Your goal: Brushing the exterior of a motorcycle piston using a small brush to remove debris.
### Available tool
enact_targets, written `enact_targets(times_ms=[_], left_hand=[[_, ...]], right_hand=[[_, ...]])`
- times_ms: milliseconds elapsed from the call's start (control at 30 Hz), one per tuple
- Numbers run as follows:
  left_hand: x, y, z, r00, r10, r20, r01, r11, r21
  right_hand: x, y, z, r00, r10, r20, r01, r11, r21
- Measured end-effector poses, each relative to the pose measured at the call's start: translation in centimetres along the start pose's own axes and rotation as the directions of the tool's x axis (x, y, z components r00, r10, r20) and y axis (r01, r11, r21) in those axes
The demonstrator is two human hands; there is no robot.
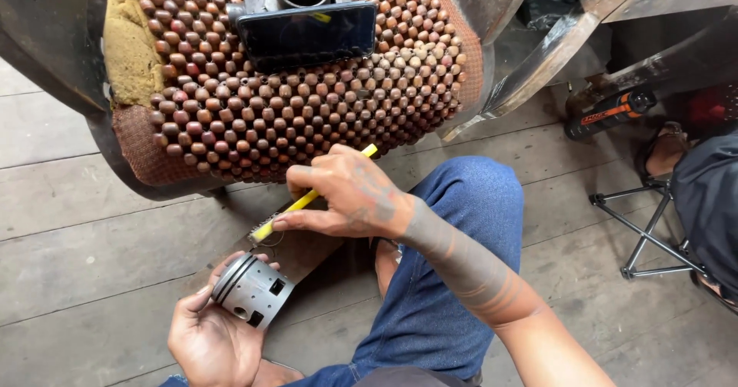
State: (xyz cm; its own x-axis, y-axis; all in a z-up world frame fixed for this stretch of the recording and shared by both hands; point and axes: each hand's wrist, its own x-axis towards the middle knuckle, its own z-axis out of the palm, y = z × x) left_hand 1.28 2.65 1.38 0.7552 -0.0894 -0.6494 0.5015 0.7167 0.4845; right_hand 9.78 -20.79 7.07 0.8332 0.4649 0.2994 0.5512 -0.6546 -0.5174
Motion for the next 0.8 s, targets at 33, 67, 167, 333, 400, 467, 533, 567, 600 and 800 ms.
enact_targets(times_ms=[33,67,167,333,400,467,533,567,600,800], left_hand=[[0.0,-0.1,0.3,1.000,-0.003,0.006,0.003,1.000,0.000],[0.0,-0.1,0.5,1.000,-0.014,-0.023,0.014,1.000,0.012],[-0.3,-0.1,1.7,0.997,-0.024,-0.068,0.025,0.999,0.023],[-0.1,0.1,1.3,0.994,-0.089,-0.059,0.092,0.994,0.052],[-0.2,0.2,1.5,0.993,-0.098,-0.065,0.102,0.993,0.061],[0.3,0.0,0.9,0.995,-0.096,-0.027,0.097,0.994,0.046],[0.3,0.0,1.4,0.996,-0.093,0.011,0.093,0.995,0.030],[0.0,0.1,2.1,0.993,-0.111,-0.030,0.112,0.992,0.050],[-0.1,0.2,2.9,0.990,-0.128,-0.066,0.132,0.989,0.069],[2.9,-2.4,-3.4,0.991,-0.033,0.133,0.029,0.999,0.035]], right_hand=[[-0.1,0.1,0.4,1.000,0.003,-0.002,-0.003,1.000,-0.006],[-0.2,0.1,0.9,1.000,-0.010,-0.011,0.010,1.000,-0.028],[-0.2,0.0,1.5,0.999,-0.051,-0.020,0.050,0.998,-0.042],[-0.3,-0.2,2.3,0.992,-0.122,-0.041,0.119,0.991,-0.060],[-0.4,0.0,2.7,0.992,-0.128,-0.024,0.126,0.989,-0.074],[-0.4,-0.3,2.4,0.994,-0.109,-0.017,0.108,0.993,-0.054],[-0.4,-0.5,2.1,0.996,-0.090,-0.009,0.089,0.995,-0.035],[-0.4,-0.7,1.9,0.996,-0.091,0.024,0.091,0.996,0.000],[-0.3,-0.7,1.7,0.994,-0.094,0.058,0.092,0.995,0.030],[-0.8,-1.1,2.1,0.989,-0.109,0.103,0.104,0.993,0.054]])
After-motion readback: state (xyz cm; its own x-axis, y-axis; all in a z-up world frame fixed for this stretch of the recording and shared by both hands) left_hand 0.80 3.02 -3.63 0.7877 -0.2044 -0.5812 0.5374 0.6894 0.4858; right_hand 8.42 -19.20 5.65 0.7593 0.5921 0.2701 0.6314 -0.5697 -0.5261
